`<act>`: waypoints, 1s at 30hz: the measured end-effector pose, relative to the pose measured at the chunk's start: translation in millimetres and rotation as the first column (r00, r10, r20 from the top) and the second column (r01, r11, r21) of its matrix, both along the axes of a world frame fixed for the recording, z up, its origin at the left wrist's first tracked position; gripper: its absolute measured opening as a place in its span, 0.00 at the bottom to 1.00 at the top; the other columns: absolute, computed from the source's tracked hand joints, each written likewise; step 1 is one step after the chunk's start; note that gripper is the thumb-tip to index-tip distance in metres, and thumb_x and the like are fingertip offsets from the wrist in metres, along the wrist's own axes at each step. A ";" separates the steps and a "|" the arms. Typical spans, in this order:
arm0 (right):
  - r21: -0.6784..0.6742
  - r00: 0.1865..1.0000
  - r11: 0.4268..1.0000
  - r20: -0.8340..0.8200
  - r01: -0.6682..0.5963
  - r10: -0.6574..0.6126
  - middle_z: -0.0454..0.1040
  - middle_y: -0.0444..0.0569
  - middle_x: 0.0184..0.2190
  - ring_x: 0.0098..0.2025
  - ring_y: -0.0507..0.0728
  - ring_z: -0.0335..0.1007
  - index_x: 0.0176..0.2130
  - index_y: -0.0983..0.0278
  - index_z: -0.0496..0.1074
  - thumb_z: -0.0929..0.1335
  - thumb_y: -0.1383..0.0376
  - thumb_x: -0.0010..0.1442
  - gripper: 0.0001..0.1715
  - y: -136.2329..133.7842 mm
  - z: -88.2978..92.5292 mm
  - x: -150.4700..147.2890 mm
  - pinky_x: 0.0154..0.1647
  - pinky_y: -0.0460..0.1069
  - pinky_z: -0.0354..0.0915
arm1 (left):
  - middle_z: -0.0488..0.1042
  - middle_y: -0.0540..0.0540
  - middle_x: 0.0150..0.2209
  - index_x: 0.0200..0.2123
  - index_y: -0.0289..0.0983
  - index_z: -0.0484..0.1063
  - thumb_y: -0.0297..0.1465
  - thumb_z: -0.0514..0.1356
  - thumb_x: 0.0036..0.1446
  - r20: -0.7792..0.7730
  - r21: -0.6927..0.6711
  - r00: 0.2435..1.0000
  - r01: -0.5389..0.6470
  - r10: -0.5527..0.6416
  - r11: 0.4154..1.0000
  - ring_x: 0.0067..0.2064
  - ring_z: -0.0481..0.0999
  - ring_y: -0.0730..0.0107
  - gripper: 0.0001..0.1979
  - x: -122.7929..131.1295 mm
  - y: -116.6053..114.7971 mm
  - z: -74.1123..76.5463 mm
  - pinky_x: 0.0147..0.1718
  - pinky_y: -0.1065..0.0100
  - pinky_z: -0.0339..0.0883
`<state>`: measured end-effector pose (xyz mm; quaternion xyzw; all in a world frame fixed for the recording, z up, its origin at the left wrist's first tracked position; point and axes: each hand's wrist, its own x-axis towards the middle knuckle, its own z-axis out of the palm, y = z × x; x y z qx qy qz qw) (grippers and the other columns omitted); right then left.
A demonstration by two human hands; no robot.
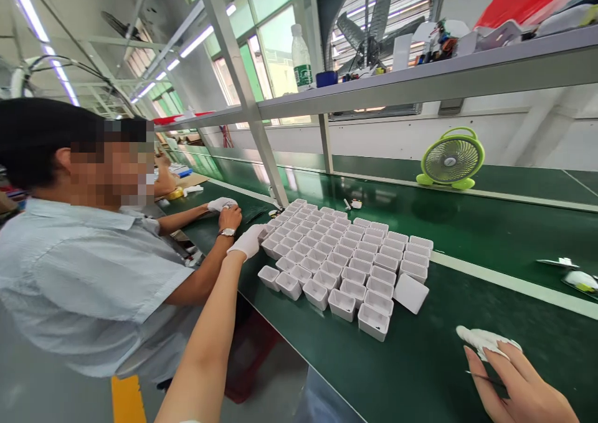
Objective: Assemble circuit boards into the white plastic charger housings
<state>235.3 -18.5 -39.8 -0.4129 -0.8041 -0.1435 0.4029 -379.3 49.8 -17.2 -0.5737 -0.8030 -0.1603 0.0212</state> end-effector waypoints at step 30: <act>-0.662 0.735 0.331 0.546 0.673 -0.402 0.73 0.54 0.54 0.50 0.60 0.74 0.57 0.64 0.70 0.70 0.57 0.68 0.21 196.9 60.4 113.2 0.49 0.59 0.75 | 0.82 0.46 0.45 0.31 0.44 0.76 0.28 0.57 0.62 -0.195 0.372 0.838 0.544 -0.510 0.752 0.52 0.79 0.53 0.10 334.1 -119.3 -51.1 0.50 0.53 0.71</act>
